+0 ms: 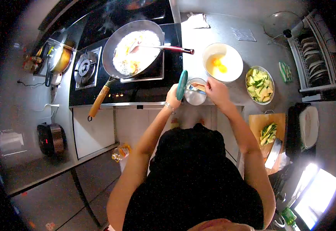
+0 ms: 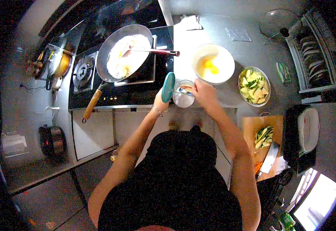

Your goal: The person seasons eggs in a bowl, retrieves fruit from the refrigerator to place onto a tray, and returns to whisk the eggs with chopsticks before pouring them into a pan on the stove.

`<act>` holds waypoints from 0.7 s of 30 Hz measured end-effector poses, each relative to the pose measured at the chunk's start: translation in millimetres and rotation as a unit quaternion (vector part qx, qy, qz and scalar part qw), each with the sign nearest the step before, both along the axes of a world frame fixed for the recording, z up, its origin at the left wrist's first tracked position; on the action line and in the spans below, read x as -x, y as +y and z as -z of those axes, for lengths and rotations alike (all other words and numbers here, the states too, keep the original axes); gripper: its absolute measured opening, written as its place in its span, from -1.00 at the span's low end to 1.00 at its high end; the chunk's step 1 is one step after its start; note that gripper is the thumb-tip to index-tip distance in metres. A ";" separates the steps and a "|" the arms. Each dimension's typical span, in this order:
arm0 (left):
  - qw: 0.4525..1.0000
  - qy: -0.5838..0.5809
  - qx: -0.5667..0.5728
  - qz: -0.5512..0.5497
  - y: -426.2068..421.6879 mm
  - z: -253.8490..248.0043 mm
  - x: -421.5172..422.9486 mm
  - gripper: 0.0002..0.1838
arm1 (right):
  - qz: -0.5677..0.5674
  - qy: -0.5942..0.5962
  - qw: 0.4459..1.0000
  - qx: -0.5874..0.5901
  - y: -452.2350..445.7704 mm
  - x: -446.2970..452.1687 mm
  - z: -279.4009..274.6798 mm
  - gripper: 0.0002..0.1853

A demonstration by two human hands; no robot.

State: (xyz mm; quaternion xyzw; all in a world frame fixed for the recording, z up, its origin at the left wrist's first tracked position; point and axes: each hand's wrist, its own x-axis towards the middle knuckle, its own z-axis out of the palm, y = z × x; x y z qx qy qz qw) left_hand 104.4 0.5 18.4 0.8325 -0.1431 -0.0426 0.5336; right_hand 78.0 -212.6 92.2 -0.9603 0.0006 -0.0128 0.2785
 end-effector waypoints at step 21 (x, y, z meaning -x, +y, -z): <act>0.997 -0.034 0.013 0.072 4.5 8.6 5.2 -0.82 | -0.018 -0.007 0.996 -0.093 -1.4 65.2 -48.6 -0.86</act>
